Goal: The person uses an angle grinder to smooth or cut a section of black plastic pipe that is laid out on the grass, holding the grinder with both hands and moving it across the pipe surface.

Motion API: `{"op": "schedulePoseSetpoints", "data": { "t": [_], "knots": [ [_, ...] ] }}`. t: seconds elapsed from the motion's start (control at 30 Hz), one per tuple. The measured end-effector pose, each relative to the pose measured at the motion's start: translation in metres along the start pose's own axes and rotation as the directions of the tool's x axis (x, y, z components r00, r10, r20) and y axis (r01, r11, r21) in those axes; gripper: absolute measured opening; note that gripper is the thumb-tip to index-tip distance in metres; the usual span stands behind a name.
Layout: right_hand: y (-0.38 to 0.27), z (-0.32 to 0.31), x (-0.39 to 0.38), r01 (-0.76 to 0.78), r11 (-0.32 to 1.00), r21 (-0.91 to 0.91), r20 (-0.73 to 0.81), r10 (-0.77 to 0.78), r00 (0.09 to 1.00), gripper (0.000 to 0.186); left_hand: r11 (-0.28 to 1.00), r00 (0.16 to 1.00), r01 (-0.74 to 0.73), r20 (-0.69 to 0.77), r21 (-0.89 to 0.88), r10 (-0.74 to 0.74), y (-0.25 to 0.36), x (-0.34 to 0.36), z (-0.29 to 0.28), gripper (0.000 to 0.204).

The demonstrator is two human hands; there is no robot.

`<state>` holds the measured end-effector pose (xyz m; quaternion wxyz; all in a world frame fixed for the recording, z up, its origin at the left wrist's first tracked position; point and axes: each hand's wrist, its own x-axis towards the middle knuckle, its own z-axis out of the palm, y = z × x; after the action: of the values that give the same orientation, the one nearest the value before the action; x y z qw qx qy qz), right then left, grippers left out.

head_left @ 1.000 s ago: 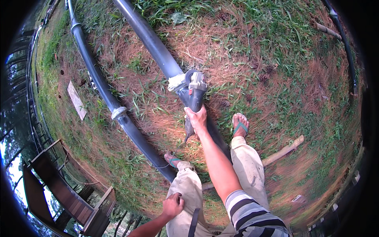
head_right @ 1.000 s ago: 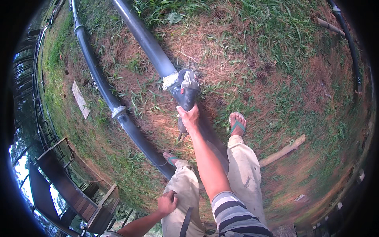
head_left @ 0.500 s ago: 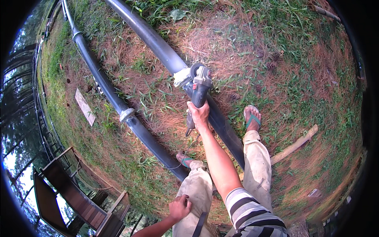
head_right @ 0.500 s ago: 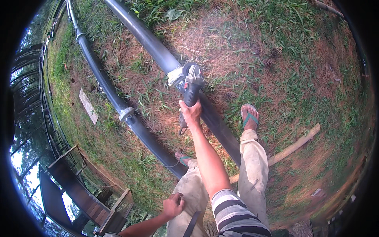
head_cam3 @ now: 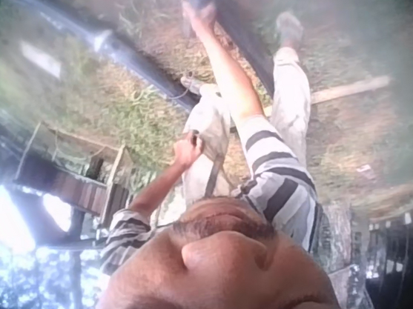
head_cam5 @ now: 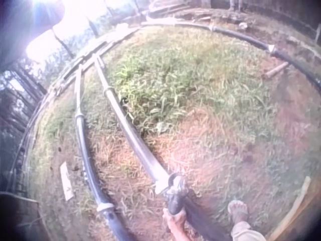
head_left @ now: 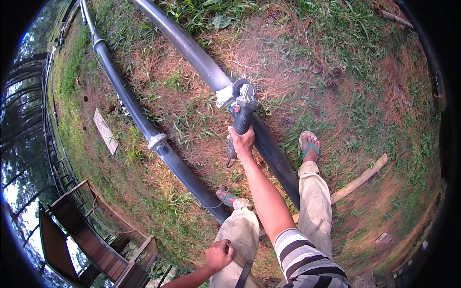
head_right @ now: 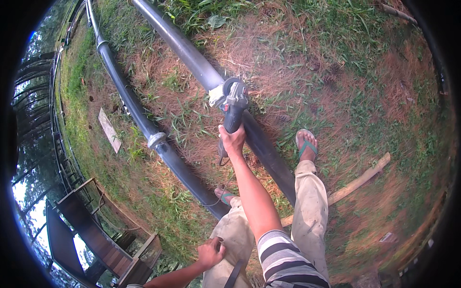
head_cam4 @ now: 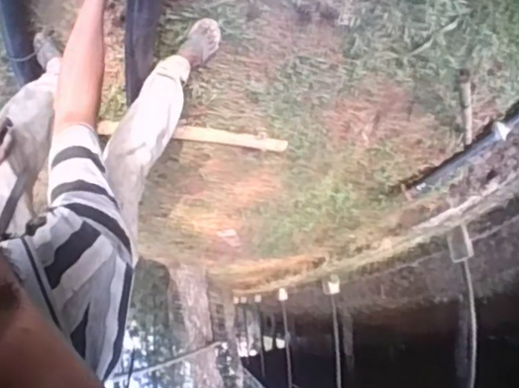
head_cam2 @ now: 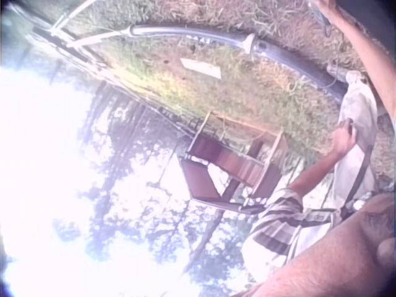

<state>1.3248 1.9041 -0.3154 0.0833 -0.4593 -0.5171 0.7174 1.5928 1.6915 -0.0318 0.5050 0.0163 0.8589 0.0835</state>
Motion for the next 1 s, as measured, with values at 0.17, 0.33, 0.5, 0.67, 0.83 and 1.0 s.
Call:
{"op": "schedulePoseSetpoints", "data": {
  "t": [0.17, 0.33, 0.5, 0.67, 0.83, 1.0],
  "knots": [
    [-0.035, -0.001, -0.003, -0.128, 0.986, -0.108, -0.054, 0.122, 0.991, 0.052, 1.0, 0.999, 0.017, 0.035, -0.012, -0.017, -0.002, -0.002, 0.003, 0.033],
    [-0.014, -0.02, -0.008, 0.053, 0.952, -0.301, 0.036, -0.044, 0.998, 0.06, 0.999, 1.0, 0.012, -0.006, -0.044, -0.012, 0.005, -0.003, 0.001, 0.032],
    [-0.007, -0.021, 0.014, 0.023, 0.971, -0.238, -0.079, -0.043, 0.996, 0.052, 0.995, 1.0, 0.007, 0.003, -0.095, -0.007, 0.007, -0.002, 0.009, 0.032],
    [-0.032, -0.036, -0.009, 0.195, 0.813, -0.549, 0.083, -0.179, 0.98, 0.059, 0.994, 0.999, 0.043, 0.019, -0.102, -0.041, 0.005, -0.008, 0.01, 0.034],
    [-0.049, -0.048, -0.009, 0.177, 0.688, -0.703, 0.166, -0.083, 0.983, 0.055, 0.989, 0.999, 0.039, -0.002, -0.14, -0.039, 0.006, -0.013, 0.017, 0.035],
    [-0.045, -0.052, -0.003, 0.317, 0.625, -0.714, 0.237, -0.209, 0.949, 0.049, 0.986, 0.998, 0.025, -0.06, -0.164, -0.035, 0.007, -0.017, 0.036, 0.03]
  ]
}}
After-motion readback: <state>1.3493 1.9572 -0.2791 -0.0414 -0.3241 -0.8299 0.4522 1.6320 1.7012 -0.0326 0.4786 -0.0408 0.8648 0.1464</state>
